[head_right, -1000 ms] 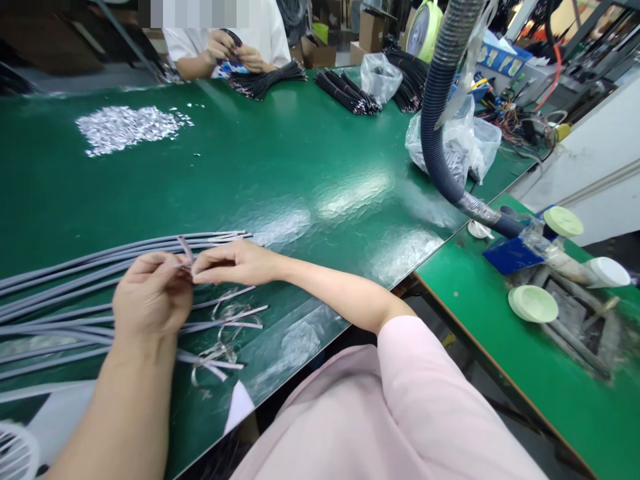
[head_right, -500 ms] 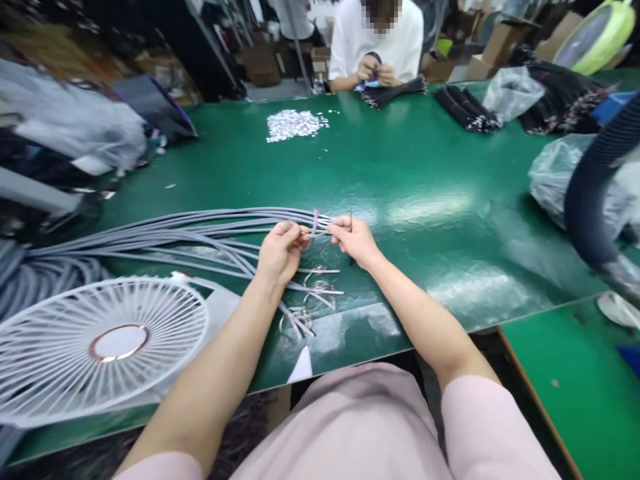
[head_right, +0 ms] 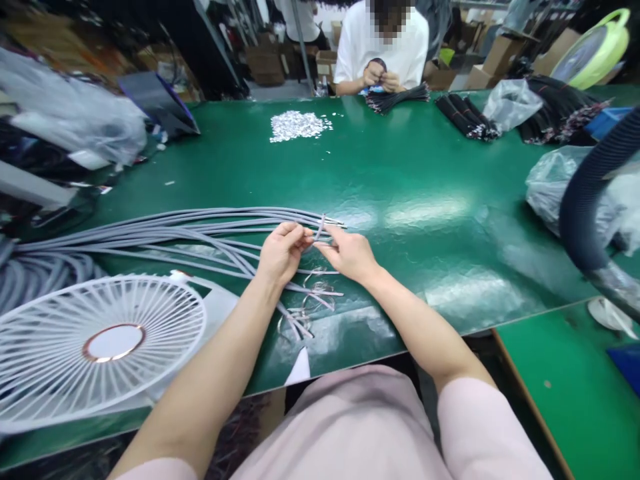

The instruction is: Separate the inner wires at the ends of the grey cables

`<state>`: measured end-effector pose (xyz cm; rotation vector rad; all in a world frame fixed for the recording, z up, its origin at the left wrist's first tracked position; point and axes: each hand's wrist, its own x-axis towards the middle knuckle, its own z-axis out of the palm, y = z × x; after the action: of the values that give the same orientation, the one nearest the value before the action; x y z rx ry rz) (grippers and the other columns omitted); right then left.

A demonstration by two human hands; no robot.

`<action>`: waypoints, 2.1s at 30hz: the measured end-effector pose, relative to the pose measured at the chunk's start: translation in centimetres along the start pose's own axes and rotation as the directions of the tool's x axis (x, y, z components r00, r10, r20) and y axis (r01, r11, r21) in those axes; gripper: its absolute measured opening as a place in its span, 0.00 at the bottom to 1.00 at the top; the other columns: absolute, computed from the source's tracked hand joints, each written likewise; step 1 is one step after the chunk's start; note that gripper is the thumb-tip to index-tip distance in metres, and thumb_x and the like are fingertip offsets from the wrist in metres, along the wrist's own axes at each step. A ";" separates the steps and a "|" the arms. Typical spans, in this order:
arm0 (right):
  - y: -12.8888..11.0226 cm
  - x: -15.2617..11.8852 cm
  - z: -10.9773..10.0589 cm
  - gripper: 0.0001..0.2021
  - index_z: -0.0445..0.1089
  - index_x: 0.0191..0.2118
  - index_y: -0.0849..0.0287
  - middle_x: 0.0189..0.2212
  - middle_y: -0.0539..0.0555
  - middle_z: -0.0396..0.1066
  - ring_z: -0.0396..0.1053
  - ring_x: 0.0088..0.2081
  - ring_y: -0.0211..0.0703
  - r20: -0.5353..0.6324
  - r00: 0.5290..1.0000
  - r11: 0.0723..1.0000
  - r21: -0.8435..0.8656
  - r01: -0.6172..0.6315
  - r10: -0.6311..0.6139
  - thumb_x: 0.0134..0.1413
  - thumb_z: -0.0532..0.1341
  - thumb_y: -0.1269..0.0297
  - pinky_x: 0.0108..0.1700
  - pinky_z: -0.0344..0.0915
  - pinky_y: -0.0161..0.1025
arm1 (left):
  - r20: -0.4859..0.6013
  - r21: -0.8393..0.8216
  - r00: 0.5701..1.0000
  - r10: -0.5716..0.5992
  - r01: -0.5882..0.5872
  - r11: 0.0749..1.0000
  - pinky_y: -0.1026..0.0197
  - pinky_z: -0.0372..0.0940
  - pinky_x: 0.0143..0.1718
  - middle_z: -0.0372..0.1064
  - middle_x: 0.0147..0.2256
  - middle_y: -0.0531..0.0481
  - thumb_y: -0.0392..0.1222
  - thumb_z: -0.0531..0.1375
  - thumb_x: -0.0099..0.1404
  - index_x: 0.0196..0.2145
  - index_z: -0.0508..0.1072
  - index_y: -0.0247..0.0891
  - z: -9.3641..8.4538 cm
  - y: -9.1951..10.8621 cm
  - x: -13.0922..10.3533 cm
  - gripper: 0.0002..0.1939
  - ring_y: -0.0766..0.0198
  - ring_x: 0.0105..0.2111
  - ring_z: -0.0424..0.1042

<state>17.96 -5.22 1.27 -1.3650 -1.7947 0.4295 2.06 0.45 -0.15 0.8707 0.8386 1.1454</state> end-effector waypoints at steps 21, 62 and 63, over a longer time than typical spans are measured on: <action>3.4 1.6 -4.9 0.11 0.74 0.35 0.61 0.26 0.47 0.67 0.60 0.29 0.35 0.228 0.950 0.977 -0.092 -0.195 0.211 0.62 0.58 0.60 0.33 0.49 0.34 | 0.290 0.046 0.954 0.081 -0.099 0.994 0.54 0.73 0.39 0.54 0.11 0.60 0.50 0.75 0.42 0.20 0.73 0.48 -1.8 5.1 -2.5 0.15 0.68 0.16 0.55; 8.3 2.9 -4.2 0.13 0.76 0.36 0.62 0.15 0.45 0.65 0.61 0.20 0.33 -0.118 0.955 0.907 0.361 -0.215 0.273 0.61 0.56 0.61 0.28 0.57 0.31 | 0.342 0.759 0.925 -0.164 -0.375 -0.533 0.45 0.61 0.56 0.64 0.62 0.36 0.29 0.50 0.63 0.64 0.61 0.33 -1.8 7.3 -9.7 0.31 0.46 0.60 0.64; 8.4 2.9 -4.1 0.13 0.76 0.36 0.62 0.15 0.45 0.65 0.61 0.19 0.32 -0.119 0.957 0.910 0.360 -0.208 0.266 0.60 0.56 0.62 0.27 0.57 0.31 | 0.323 0.722 0.924 -0.206 -0.381 -0.578 0.44 0.59 0.58 0.63 0.63 0.36 0.28 0.50 0.63 0.66 0.59 0.32 -2.1 7.3 -9.6 0.33 0.46 0.61 0.63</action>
<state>26.21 -0.40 -0.84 -1.3291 -1.3457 0.7046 -4.63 -7.22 6.55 2.8498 1.4770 -0.3439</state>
